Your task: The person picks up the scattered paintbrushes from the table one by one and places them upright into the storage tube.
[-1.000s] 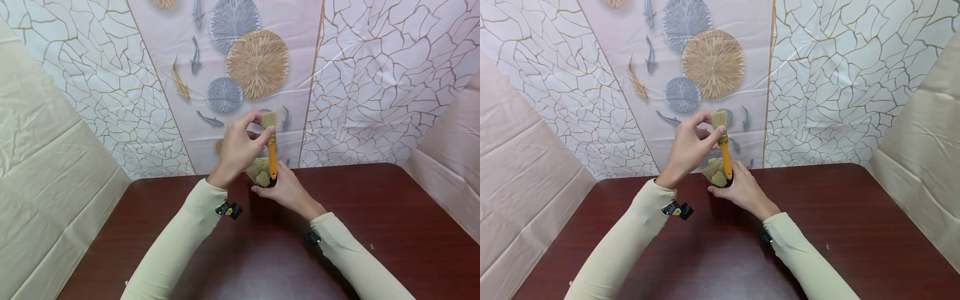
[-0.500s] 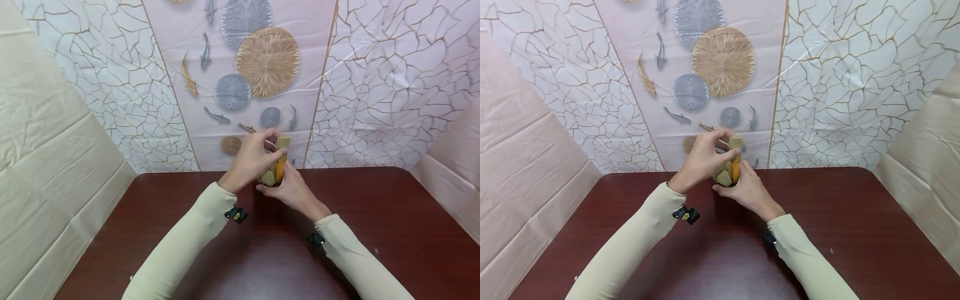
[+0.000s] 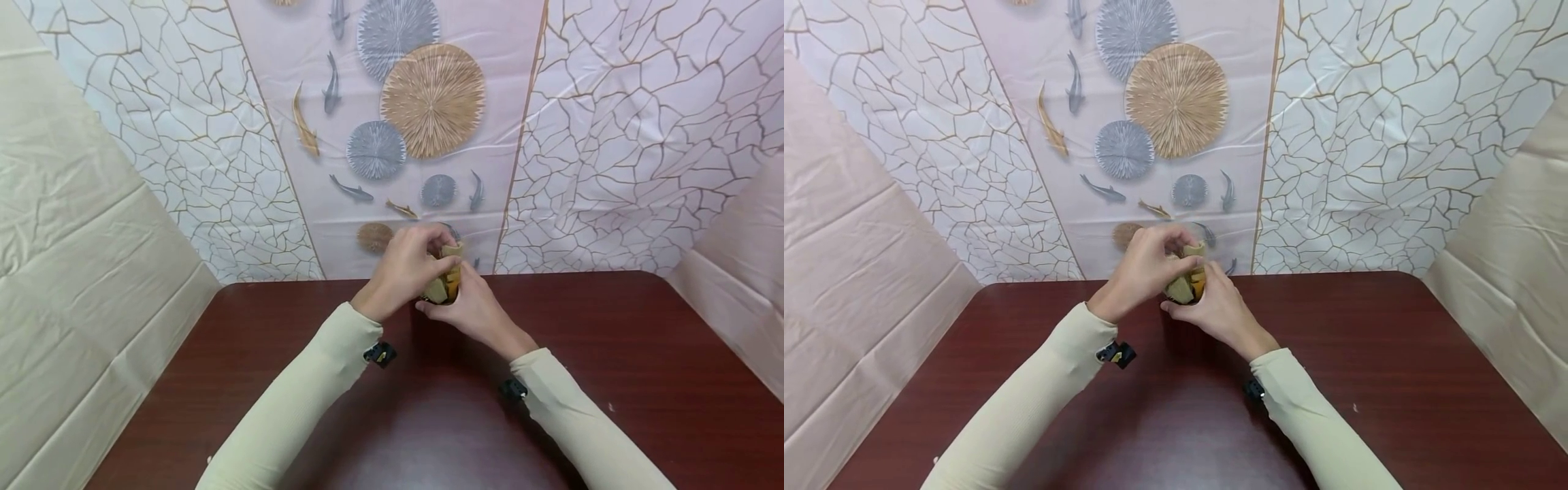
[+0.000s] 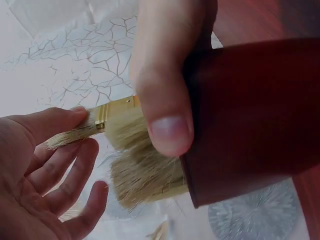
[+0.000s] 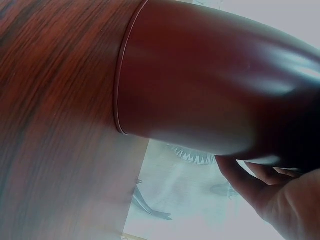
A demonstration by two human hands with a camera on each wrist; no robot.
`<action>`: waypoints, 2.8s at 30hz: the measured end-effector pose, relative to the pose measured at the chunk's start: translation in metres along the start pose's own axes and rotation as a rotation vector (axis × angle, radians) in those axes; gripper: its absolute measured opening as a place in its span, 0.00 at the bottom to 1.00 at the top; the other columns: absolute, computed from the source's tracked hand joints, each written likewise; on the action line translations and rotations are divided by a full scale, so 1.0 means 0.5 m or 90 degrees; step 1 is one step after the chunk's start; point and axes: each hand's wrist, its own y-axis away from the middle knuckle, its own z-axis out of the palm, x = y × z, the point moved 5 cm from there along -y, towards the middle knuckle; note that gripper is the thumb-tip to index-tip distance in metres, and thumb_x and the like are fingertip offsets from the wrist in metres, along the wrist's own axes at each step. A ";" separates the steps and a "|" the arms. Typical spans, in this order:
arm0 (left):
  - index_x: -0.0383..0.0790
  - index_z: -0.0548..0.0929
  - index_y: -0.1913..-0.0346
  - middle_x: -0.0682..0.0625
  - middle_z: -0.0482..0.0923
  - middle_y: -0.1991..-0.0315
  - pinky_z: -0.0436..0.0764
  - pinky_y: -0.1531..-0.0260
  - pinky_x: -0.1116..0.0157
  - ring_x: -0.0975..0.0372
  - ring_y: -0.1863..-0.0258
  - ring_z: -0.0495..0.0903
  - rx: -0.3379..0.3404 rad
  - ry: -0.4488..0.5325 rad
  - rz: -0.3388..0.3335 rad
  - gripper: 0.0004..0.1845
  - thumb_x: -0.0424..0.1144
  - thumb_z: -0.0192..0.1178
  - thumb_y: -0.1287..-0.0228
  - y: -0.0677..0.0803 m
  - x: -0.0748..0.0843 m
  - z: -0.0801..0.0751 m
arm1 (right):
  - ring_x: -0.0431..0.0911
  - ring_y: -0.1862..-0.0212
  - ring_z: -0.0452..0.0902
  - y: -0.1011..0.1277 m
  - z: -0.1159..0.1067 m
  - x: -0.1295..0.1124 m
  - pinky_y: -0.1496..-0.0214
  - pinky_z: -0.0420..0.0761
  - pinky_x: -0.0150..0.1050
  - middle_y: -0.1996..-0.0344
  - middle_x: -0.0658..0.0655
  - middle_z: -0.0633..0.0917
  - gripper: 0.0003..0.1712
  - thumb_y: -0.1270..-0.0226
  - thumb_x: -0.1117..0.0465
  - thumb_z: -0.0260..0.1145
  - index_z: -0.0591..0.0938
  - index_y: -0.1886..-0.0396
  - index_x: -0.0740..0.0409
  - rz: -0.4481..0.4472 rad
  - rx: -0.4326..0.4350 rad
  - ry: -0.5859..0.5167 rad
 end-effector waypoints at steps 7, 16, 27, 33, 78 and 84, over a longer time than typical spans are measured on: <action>0.49 0.90 0.64 0.58 0.89 0.69 0.81 0.69 0.65 0.64 0.69 0.86 -0.001 -0.120 -0.014 0.06 0.45 0.73 0.31 0.011 0.007 0.014 | 0.53 0.37 0.75 0.004 -0.004 0.000 0.34 0.74 0.56 0.31 0.55 0.74 0.55 0.45 0.40 0.82 0.68 0.21 0.49 0.004 0.003 0.028; 0.50 0.92 0.62 0.58 0.88 0.69 0.82 0.67 0.63 0.64 0.69 0.85 -0.007 -0.160 -0.018 0.06 0.47 0.74 0.32 0.007 0.012 0.017 | 0.50 0.39 0.76 0.001 0.000 -0.001 0.35 0.76 0.54 0.33 0.52 0.74 0.53 0.44 0.42 0.82 0.68 0.22 0.48 -0.002 -0.004 0.006; 0.43 0.94 0.59 0.55 0.91 0.64 0.82 0.63 0.69 0.64 0.64 0.88 -0.076 -0.094 -0.005 0.06 0.41 0.70 0.28 0.006 0.007 0.031 | 0.48 0.42 0.76 0.000 -0.004 -0.002 0.37 0.76 0.52 0.39 0.52 0.77 0.51 0.46 0.44 0.83 0.70 0.24 0.47 -0.014 0.007 0.009; 0.46 0.94 0.60 0.54 0.90 0.65 0.83 0.62 0.62 0.58 0.63 0.88 -0.081 -0.153 -0.015 0.06 0.43 0.70 0.28 0.006 0.006 0.037 | 0.50 0.49 0.78 0.000 -0.001 -0.001 0.43 0.78 0.50 0.47 0.54 0.79 0.43 0.48 0.45 0.82 0.76 0.35 0.53 0.004 0.015 0.034; 0.54 0.89 0.76 0.58 0.85 0.75 0.71 0.64 0.60 0.59 0.69 0.81 0.014 -0.387 0.033 0.12 0.45 0.72 0.32 0.028 0.042 0.050 | 0.53 0.43 0.75 -0.008 -0.008 0.003 0.39 0.77 0.55 0.43 0.59 0.81 0.42 0.46 0.49 0.82 0.79 0.33 0.58 -0.050 0.036 0.082; 0.55 0.91 0.74 0.57 0.86 0.75 0.72 0.63 0.59 0.58 0.68 0.82 0.004 -0.387 0.024 0.11 0.50 0.73 0.33 0.037 0.038 0.050 | 0.53 0.43 0.74 -0.004 -0.003 -0.007 0.38 0.76 0.55 0.43 0.59 0.82 0.41 0.47 0.49 0.82 0.80 0.34 0.60 -0.069 0.028 0.086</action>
